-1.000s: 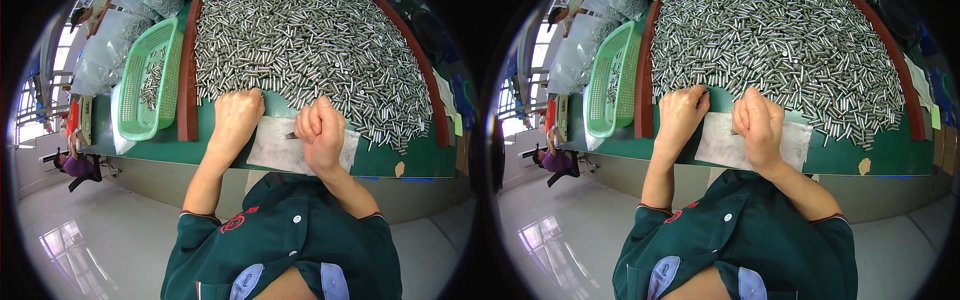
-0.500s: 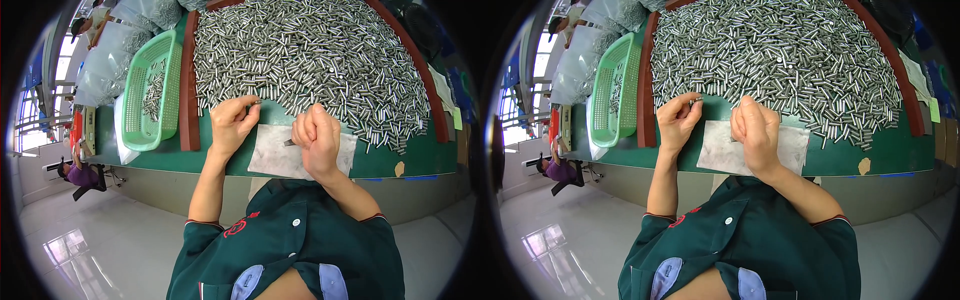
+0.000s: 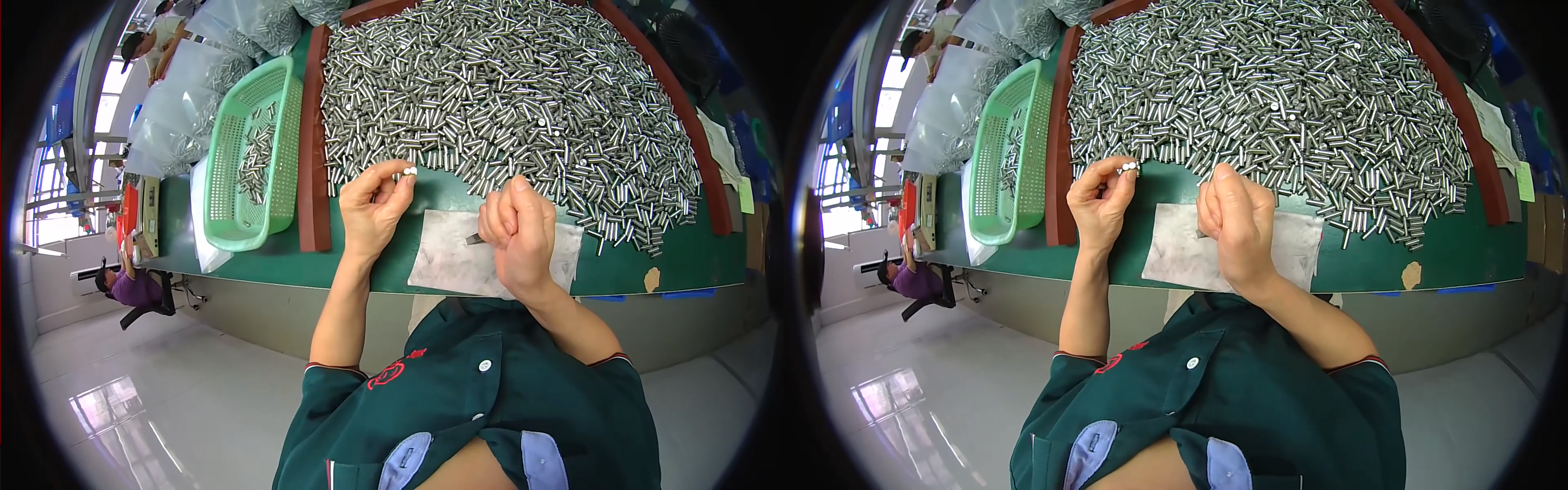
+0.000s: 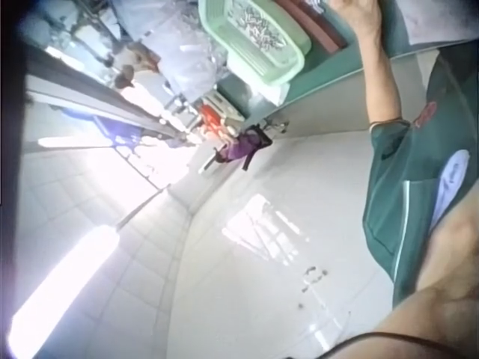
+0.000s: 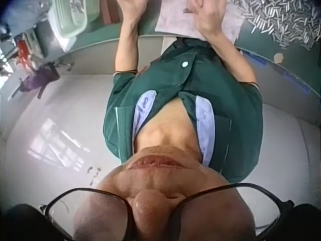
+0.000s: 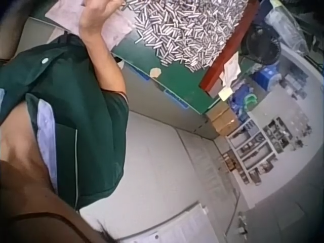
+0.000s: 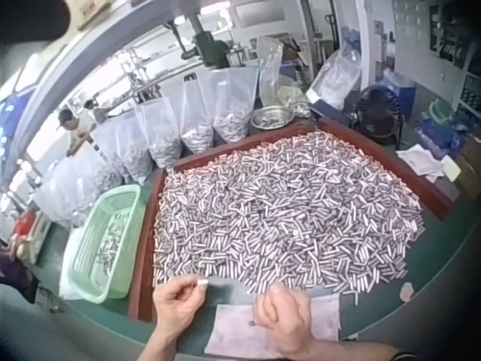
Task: Inspecting and sorting small metal hardware components at a factory workstation using a small tool.
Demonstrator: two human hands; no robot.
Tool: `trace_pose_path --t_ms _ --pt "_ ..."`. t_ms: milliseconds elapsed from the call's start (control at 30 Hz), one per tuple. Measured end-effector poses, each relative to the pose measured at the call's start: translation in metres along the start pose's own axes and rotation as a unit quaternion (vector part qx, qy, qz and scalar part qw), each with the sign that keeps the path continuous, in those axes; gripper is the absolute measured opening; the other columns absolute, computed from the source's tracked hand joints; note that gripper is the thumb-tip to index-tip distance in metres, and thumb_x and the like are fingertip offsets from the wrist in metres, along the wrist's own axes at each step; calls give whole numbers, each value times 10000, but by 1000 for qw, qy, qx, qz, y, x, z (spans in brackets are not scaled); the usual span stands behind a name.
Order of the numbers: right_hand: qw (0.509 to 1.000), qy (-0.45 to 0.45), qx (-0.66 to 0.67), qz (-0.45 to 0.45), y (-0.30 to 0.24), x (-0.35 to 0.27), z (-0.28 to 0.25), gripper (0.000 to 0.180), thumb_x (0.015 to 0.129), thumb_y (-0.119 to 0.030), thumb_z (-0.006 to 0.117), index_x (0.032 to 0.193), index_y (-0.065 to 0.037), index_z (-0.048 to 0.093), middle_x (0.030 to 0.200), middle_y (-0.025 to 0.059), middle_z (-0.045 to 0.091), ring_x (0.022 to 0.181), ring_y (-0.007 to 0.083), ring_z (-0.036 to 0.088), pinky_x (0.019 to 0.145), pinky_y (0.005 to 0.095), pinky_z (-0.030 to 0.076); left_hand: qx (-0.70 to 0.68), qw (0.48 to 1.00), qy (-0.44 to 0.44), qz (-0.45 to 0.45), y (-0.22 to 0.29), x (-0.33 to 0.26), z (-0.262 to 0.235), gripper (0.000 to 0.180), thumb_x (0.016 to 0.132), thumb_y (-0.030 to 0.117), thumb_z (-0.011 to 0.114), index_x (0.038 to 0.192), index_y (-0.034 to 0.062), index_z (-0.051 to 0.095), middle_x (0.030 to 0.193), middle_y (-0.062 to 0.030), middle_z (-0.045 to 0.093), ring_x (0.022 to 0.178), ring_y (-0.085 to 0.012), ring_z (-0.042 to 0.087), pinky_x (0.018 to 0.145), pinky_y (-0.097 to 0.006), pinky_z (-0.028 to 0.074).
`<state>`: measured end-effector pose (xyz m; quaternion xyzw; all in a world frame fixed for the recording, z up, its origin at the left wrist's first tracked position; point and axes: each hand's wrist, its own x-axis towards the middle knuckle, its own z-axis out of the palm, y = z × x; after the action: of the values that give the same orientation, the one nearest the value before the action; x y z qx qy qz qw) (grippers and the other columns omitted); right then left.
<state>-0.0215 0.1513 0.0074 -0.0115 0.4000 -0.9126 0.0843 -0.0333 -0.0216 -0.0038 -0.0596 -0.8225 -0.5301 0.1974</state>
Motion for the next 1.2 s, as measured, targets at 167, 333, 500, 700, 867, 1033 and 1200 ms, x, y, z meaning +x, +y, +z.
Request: trace_pose_path --t_ms 167,333,500,700,867,1033,1200 --pt "1000 -2 2 0 0 0 1 391 886 -185 327 512 -78 288 434 -3 308 408 53 224 391 215 184 -13 1000 -6 -10 -1 -1 -1 113 706 -2 608 818 16 605 533 63 378 471 -4 281 419 -169 208" --pt "1000 -1 3 -1 0 1 0 388 888 -183 324 515 -82 285 438 -7 301 408 53 227 387 209 187 -446 861 -40 -243 3 3 -3 94 820 112 492 843 21 487 627 8 407 526 -46 313 467 -175 266" --pt "1000 1 -3 1 0 1 1 392 890 -188 321 515 -82 281 439 -9 297 407 54 228 386 210 188 -570 726 -69 -378 7 -3 -3 107 852 142 468 849 35 475 782 -46 473 561 -46 330 459 -154 291" --pt "1000 5 1 3 1 2 2 402 895 -198 318 512 -82 279 439 -9 293 405 55 225 385 213 187 -557 731 -79 -385 8 -6 1 186 862 108 443 990 -23 467 799 -78 519 527 -39 324 415 -138 279" --pt "1000 9 2 4 0 2 2 405 896 -198 318 510 -82 278 439 -10 293 404 55 221 384 214 186 -529 741 -81 -406 10 -3 3 254 851 130 455 1037 -40 485 865 -135 582 506 -30 334 393 -138 287" --pt "1000 6 9 3 1 2 2 405 895 -196 324 509 -82 279 439 -12 289 403 54 216 382 213 185 -523 742 -85 -411 9 -5 3 269 853 133 433 1039 -56 474 895 -162 581 507 -34 345 399 -140 300" --pt "1000 6 7 4 0 1 2 406 895 -200 324 509 -82 278 439 -10 291 403 54 215 382 213 185 -536 730 -88 -416 8 -5 3 267 854 138 425 1035 -52 471 896 -165 581 510 -38 357 398 -143 302"
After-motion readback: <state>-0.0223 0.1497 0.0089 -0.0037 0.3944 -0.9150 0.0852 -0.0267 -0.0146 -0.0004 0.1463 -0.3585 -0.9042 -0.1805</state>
